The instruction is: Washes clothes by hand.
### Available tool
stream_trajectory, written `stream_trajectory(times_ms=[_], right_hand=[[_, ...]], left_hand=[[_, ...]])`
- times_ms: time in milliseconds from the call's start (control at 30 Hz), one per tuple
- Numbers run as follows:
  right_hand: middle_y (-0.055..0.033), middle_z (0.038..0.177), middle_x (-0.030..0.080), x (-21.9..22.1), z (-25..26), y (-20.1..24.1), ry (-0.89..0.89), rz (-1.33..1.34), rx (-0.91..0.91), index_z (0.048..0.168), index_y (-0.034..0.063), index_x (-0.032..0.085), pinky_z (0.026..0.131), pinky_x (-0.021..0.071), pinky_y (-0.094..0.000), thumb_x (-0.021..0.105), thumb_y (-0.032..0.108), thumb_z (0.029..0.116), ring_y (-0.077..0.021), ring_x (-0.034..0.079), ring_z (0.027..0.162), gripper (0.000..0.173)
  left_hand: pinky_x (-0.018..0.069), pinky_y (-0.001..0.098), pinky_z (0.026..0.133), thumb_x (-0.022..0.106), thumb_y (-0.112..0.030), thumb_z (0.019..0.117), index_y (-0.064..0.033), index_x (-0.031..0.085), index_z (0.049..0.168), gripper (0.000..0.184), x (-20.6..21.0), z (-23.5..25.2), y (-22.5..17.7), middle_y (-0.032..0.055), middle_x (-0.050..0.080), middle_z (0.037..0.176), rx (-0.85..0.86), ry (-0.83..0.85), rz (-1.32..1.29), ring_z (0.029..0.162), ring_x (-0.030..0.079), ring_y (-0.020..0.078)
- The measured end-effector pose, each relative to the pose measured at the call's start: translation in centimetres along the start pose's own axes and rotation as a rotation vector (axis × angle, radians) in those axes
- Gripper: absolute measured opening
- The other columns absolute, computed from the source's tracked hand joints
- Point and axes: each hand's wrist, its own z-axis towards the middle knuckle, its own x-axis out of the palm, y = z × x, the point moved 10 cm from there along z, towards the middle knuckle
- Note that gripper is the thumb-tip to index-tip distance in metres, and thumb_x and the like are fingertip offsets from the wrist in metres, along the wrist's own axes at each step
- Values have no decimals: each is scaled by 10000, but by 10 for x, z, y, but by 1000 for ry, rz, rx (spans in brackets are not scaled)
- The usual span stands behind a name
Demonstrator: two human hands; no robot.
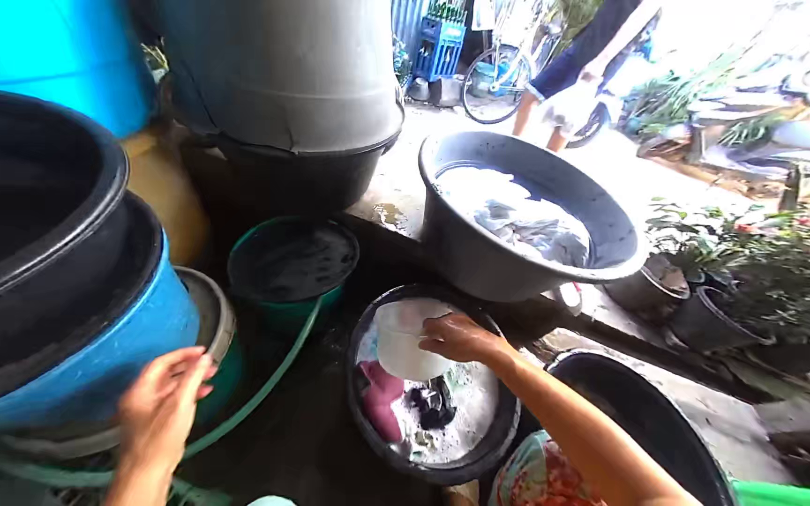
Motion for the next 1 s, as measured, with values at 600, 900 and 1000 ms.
stream_trajectory(times_ms=[600,900,1000], right_hand=[[-214,993,697,-29,-20,-53,-243,172,195,1145,-17,662,892,524,-562,566,389,1041,-363,684,976,429],[-203,1167,713,-56,-17,-61,-360,331,217,1276,-18,651,1022,520,-515,583,346,1046,-311,694,1099,436],[-209,1127,701,-74,-7,-50,-355,323,242,1268,-6,639,947,548,-542,570,362,1049,-326,698,1025,433]], left_hand=[[538,307,675,548,-60,988,-30,405,1429,465,130,103,75,178,563,1131,-686,-236,-428,828,609,198],[608,401,775,594,-48,951,-1,569,1331,384,69,22,-27,169,663,1157,-304,48,-70,949,697,208],[563,490,907,621,-141,924,-23,645,1261,358,57,-13,-56,149,710,1109,-102,161,224,1022,696,232]])
